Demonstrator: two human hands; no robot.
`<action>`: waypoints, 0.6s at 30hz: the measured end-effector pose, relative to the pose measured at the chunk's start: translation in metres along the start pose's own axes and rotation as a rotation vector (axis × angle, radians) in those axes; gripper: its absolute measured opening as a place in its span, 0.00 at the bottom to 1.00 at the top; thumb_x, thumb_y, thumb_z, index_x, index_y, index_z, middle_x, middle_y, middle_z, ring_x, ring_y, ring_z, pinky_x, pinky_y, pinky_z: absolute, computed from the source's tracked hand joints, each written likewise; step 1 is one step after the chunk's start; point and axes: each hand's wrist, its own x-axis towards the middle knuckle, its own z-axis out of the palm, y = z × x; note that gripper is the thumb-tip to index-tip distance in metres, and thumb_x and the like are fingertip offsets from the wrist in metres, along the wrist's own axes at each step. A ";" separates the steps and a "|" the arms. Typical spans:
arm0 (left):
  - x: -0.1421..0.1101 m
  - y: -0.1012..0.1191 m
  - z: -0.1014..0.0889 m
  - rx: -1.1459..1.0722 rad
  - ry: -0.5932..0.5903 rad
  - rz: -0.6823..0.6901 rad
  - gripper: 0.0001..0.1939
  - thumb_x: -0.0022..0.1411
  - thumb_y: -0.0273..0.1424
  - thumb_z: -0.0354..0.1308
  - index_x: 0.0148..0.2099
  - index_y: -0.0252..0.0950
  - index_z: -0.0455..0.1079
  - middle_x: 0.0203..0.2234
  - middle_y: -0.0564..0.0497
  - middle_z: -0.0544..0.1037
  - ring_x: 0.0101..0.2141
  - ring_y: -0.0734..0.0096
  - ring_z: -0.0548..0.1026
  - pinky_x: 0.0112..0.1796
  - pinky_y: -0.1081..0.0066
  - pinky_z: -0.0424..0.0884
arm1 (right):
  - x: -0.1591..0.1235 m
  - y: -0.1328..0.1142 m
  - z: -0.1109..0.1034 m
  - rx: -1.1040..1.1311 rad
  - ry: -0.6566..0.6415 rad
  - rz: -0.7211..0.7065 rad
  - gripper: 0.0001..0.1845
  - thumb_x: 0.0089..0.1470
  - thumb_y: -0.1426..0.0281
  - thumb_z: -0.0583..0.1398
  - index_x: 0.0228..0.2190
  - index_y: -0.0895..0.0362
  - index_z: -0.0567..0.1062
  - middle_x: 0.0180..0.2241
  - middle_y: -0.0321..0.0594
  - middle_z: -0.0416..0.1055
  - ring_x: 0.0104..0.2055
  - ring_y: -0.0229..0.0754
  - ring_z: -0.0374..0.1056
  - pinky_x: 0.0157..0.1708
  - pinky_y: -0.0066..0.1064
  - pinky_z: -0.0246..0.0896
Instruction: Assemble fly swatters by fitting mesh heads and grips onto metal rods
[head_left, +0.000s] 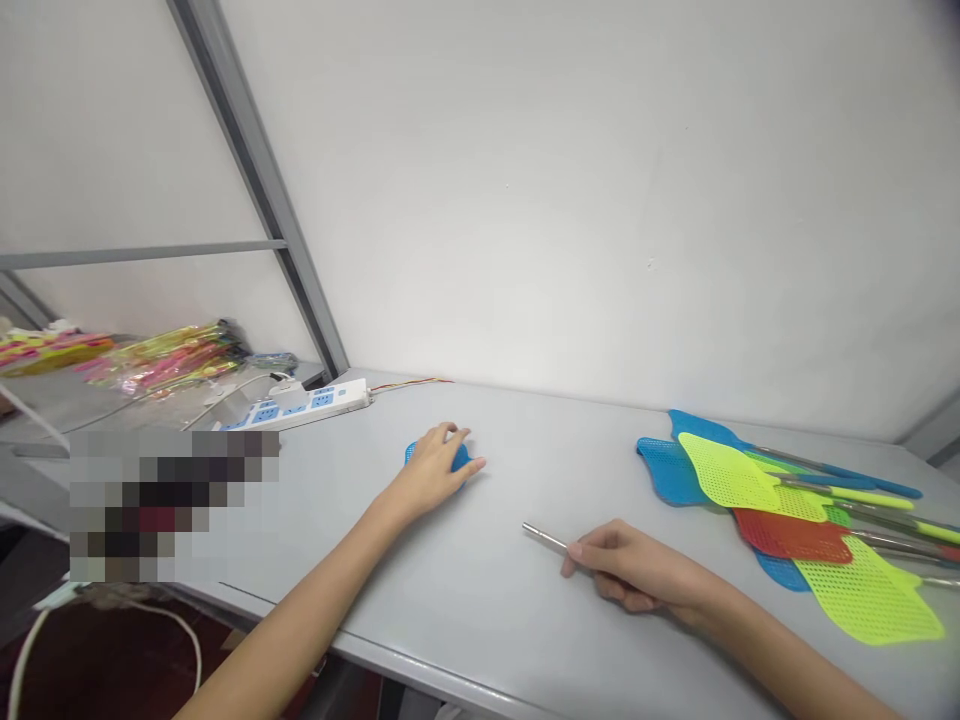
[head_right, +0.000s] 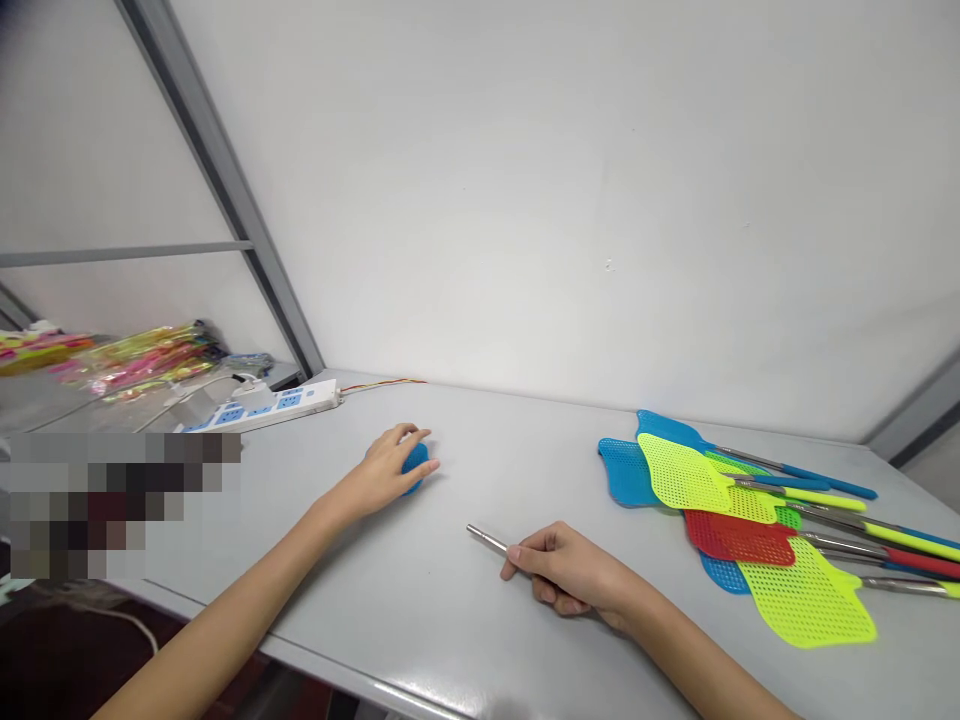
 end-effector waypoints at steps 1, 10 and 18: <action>0.001 -0.008 0.002 0.038 -0.022 -0.081 0.30 0.55 0.50 0.40 0.54 0.36 0.53 0.50 0.41 0.56 0.50 0.57 0.54 0.47 0.60 0.51 | 0.000 0.000 -0.001 0.000 -0.006 -0.004 0.20 0.46 0.56 0.52 0.30 0.60 0.71 0.11 0.28 0.51 0.11 0.24 0.41 0.09 0.20 0.29; -0.003 -0.012 0.014 0.036 -0.216 -0.163 0.39 0.50 0.56 0.36 0.56 0.35 0.48 0.53 0.36 0.50 0.53 0.50 0.47 0.47 0.52 0.46 | -0.002 0.000 -0.003 0.031 -0.041 -0.018 0.17 0.48 0.61 0.51 0.32 0.61 0.71 0.14 0.30 0.57 0.11 0.24 0.43 0.09 0.20 0.30; -0.010 0.018 0.009 -0.098 -0.151 0.032 0.28 0.47 0.54 0.45 0.41 0.38 0.59 0.42 0.47 0.60 0.41 0.58 0.61 0.43 0.60 0.55 | -0.001 -0.001 -0.002 0.058 -0.024 -0.011 0.17 0.48 0.59 0.51 0.35 0.60 0.66 0.15 0.31 0.61 0.10 0.24 0.43 0.09 0.20 0.30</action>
